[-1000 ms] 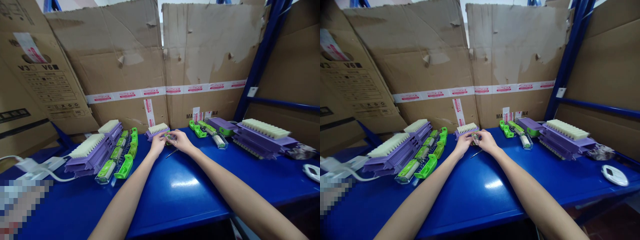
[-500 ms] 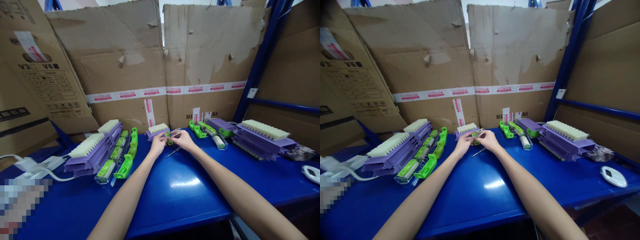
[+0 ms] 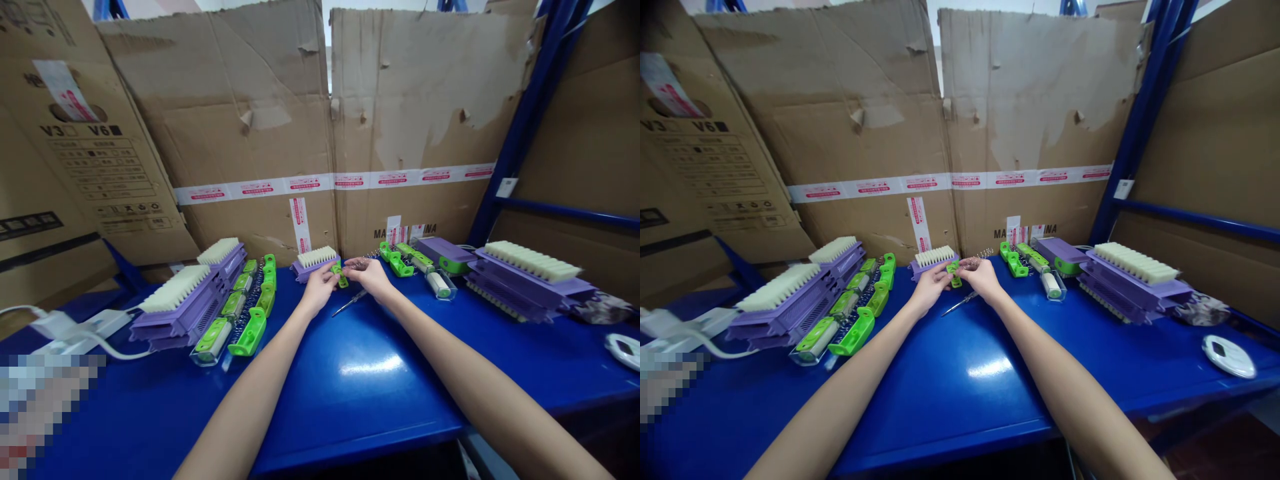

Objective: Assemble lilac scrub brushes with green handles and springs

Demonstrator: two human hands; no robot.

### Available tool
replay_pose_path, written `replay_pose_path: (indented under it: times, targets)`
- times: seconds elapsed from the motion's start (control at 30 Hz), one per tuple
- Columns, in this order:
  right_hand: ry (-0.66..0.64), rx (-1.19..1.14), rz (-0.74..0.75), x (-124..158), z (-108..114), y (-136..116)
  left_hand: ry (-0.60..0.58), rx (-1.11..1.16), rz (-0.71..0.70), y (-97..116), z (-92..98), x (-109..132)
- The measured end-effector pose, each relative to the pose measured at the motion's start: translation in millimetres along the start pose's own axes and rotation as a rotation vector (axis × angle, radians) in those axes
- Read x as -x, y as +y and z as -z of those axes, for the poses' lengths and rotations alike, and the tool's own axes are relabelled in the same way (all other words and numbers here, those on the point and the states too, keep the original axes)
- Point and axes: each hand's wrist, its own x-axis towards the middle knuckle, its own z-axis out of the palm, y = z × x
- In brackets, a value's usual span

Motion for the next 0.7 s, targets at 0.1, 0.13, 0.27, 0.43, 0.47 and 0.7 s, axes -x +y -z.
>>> replay_pose_path:
  times: [0.1,0.13,0.27,0.43,0.47,0.7]
  targets:
    - [-0.020,-0.065,-0.062,2.3,3.0,-5.0,-0.006,0.023,0.003,0.0,0.9,0.4]
    - [-0.030,-0.081,-0.078,3.1,3.9,-6.3,-0.007,0.029,0.008,0.1,1.2,0.5]
    - [-0.060,-0.098,-0.106,5.6,5.3,-9.4,-0.008,0.038,0.015,-0.3,1.9,0.2]
    - [0.000,-0.066,-0.121,7.1,2.0,-10.1,-0.010,0.010,-0.003,-2.8,0.8,-0.7]
    - [0.013,-0.071,-0.124,7.0,1.4,-9.8,-0.011,0.010,-0.007,-3.2,0.6,-0.7]
    - [0.015,-0.193,-0.148,4.3,0.6,-8.1,0.009,0.052,-0.025,-2.6,0.2,-0.1]
